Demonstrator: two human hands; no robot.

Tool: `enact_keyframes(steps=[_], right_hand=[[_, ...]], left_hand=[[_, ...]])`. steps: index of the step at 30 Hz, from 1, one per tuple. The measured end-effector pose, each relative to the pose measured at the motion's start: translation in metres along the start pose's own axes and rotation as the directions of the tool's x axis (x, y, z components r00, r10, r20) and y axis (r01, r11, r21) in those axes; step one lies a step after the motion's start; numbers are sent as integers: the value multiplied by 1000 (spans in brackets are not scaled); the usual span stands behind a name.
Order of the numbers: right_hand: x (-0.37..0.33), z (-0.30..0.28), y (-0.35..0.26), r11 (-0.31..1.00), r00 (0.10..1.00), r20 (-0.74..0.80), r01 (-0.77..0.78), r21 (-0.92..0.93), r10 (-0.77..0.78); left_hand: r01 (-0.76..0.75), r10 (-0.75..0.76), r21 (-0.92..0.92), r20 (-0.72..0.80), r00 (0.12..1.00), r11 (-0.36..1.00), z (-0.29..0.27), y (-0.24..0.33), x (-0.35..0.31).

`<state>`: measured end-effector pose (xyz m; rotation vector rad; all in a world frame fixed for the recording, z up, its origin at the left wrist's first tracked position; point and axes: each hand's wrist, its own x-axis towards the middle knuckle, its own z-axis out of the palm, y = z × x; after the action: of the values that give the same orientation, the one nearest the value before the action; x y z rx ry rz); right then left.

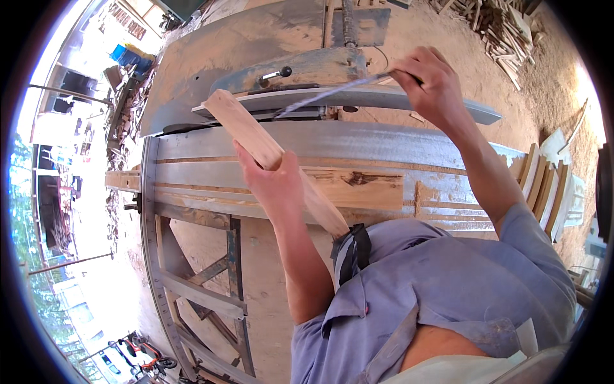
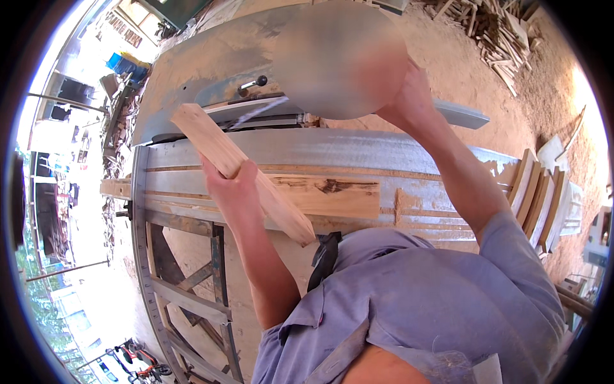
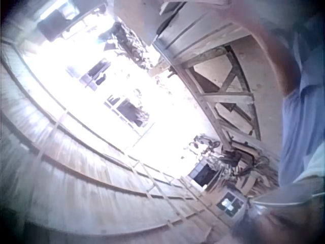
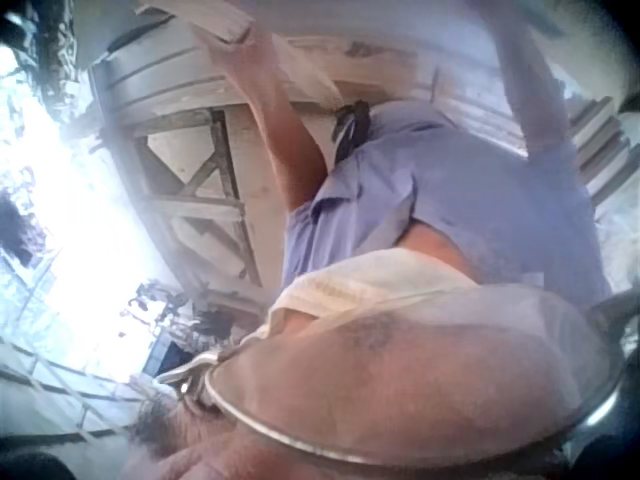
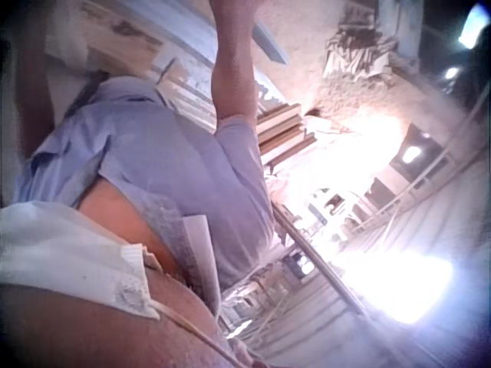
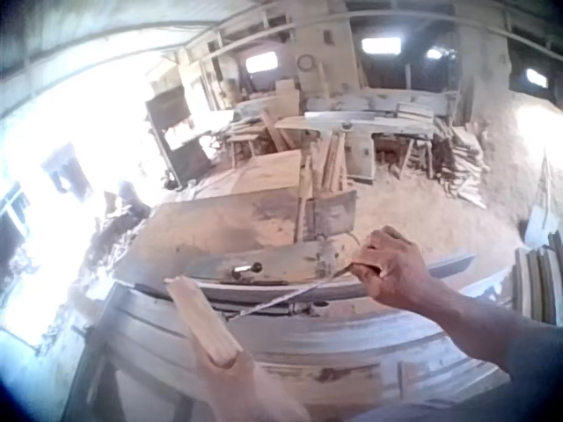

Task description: The person uses a sliding table saw to cut wood blocks, measures a piece of wood with a tape measure, and stacks the cut pieces on a nearby table.

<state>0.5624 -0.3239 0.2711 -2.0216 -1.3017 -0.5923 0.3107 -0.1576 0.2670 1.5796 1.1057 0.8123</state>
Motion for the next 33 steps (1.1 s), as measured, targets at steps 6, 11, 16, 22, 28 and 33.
enact_keyframes(steps=[6,11,16,22,28,33], right_hand=[[20,30,-17,988,988,-63,145,55,-142],[10,55,-1,989,989,-72,132,69,-127],[19,39,-28,987,987,7,163,13,-163],[21,39,-29,983,982,46,184,-30,-182],[15,48,-25,992,986,110,124,8,-124],[-2,62,-40,934,917,398,-176,309,41]], left_hand=[[-23,28,-70,64,998,997,-4,-3,-30],[21,-10,-124,87,996,992,-5,-7,-39],[-6,13,-94,74,997,996,-8,-20,-37],[52,-34,-147,119,992,988,-6,-24,-35],[153,-121,-172,187,975,973,-3,-24,-31],[367,-143,-679,363,921,636,-11,-78,-12]])
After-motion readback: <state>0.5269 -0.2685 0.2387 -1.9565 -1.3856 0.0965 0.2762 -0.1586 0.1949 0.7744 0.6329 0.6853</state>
